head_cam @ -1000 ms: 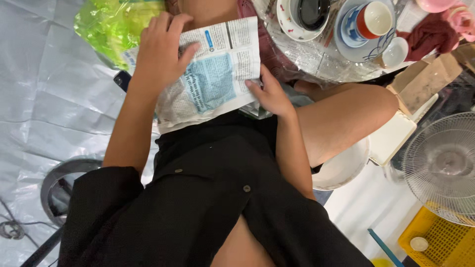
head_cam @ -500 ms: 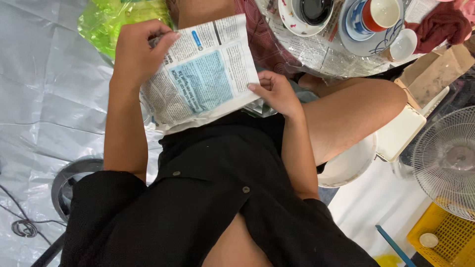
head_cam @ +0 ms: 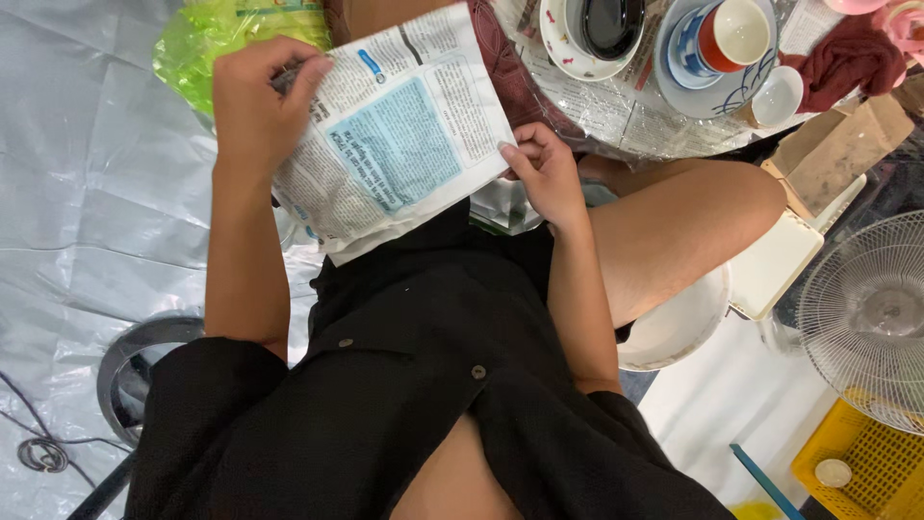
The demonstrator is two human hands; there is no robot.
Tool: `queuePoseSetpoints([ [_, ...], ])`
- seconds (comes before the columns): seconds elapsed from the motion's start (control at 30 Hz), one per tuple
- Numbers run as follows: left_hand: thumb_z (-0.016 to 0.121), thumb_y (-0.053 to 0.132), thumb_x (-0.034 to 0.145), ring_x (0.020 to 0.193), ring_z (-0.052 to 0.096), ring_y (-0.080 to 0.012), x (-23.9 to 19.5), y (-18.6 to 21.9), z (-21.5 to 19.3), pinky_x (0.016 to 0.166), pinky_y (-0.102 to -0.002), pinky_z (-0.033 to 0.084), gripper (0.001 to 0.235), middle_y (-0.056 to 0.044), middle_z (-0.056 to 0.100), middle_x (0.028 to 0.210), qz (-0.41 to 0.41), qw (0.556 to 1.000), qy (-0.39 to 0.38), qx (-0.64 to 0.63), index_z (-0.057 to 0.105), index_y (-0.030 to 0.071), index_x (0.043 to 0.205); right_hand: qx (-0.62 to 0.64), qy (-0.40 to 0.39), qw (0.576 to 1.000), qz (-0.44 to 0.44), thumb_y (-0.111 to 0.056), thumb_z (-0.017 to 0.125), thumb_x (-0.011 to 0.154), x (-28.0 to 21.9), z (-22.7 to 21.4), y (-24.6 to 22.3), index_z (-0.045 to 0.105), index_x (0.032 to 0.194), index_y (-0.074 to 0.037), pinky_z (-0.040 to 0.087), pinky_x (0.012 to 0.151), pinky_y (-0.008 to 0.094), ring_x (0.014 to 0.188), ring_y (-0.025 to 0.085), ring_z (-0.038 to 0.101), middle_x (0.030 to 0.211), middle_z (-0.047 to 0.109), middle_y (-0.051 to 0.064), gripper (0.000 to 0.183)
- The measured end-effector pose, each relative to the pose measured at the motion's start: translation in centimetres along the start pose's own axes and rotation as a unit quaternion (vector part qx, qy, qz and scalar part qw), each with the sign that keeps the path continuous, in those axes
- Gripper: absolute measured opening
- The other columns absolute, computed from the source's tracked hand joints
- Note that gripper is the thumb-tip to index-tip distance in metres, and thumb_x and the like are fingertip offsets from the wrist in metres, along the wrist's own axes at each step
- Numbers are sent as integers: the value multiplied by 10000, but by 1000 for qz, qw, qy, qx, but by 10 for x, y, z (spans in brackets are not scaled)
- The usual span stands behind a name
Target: The person sits cross-legged and repeatedly picks up sheets of newspaper from a table, unfolds them, and folds them into smaller rectangular packets. The person handles several different sheets one at a time, placing the folded packets back onto the table among various ceramic bowls and cups.
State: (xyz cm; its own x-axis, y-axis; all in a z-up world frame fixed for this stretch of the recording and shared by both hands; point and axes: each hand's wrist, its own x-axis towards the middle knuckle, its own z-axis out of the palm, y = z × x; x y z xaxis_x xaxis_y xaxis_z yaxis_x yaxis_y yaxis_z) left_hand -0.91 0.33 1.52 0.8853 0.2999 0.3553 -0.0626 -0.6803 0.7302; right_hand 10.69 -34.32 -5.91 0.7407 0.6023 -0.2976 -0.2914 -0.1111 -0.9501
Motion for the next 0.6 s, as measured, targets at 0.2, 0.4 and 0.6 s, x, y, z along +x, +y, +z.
queuePoseSetpoints([
  [0.2,831,184,1016,719,663,-195,11,37,12,647,-312,499,118,-57,744,938,107,991,-53,62,784,76,1008,-328,134,880,-316,-158,811,948,-3,38,-67,480,1466,-43,464,1181,401,1431,280,465,1527,454,195,625],
  [0.4,846,261,996,703,632,-197,21,65,11,617,-313,466,162,-13,680,833,186,973,-78,111,778,117,967,-532,135,732,-404,-334,894,928,19,48,-114,691,1260,-236,251,1200,507,1403,287,496,1449,552,32,401],
  [0.6,858,300,950,626,612,-149,26,71,8,556,-301,446,175,11,670,779,212,964,-108,124,793,138,949,-469,44,807,-356,-290,841,933,14,35,-134,718,1234,-81,290,1136,525,1217,243,600,1267,668,54,387],
])
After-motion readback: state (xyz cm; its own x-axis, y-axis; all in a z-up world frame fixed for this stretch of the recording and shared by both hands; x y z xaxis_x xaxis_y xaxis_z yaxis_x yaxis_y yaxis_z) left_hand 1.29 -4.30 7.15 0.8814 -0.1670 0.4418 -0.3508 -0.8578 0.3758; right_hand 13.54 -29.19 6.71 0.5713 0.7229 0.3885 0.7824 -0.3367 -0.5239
